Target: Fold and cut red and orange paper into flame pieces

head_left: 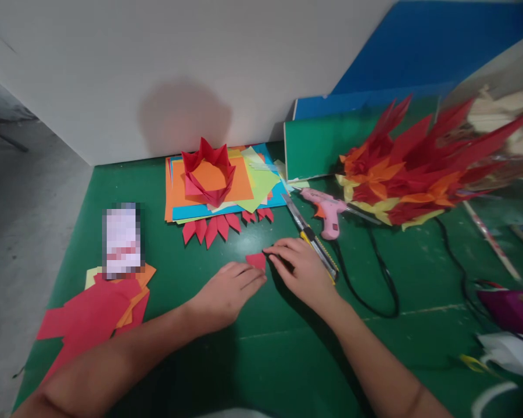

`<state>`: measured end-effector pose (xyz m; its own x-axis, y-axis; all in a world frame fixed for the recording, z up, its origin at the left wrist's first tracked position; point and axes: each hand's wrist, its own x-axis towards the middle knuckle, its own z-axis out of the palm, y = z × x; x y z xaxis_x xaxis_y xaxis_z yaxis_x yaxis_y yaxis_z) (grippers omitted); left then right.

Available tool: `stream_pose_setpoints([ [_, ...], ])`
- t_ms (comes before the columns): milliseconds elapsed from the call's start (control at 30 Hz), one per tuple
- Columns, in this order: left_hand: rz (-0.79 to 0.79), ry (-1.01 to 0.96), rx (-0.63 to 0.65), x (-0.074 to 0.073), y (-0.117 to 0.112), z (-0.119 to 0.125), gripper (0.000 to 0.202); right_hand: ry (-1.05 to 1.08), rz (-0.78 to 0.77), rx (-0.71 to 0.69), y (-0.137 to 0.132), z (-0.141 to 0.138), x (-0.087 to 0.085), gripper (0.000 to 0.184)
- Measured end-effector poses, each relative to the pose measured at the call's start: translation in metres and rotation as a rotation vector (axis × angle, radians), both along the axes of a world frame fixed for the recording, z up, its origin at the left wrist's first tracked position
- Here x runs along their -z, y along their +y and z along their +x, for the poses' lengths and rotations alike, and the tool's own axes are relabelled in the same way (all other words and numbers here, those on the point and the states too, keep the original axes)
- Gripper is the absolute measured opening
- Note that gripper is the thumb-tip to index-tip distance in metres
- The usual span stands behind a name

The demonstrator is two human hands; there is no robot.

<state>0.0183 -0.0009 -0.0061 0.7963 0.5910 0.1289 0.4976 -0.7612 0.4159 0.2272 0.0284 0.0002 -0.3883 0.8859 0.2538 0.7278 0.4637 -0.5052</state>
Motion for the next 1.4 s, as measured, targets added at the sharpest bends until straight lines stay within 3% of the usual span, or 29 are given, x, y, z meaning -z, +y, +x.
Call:
stream_pose_setpoints([
  [433, 0.055, 0.111, -0.039, 0.001, -0.009, 0.006, 0.045, -0.004, -0.063, -0.041, -0.001, -0.003, 0.001, 0.016],
  [633, 0.075, 0.083, -0.145, 0.002, -0.009, 0.007, 0.039, 0.053, -0.098, 0.009, -0.002, -0.012, -0.001, 0.008],
  [900, 0.096, 0.087, -0.222, -0.003, -0.010, 0.009, 0.044, 0.114, -0.066, 0.024, -0.004, -0.013, 0.000, 0.012],
  [1400, 0.098, 0.124, -0.240, -0.007, -0.010, 0.009, 0.044, -0.012, 0.084, -0.109, -0.005, -0.006, 0.008, 0.018],
])
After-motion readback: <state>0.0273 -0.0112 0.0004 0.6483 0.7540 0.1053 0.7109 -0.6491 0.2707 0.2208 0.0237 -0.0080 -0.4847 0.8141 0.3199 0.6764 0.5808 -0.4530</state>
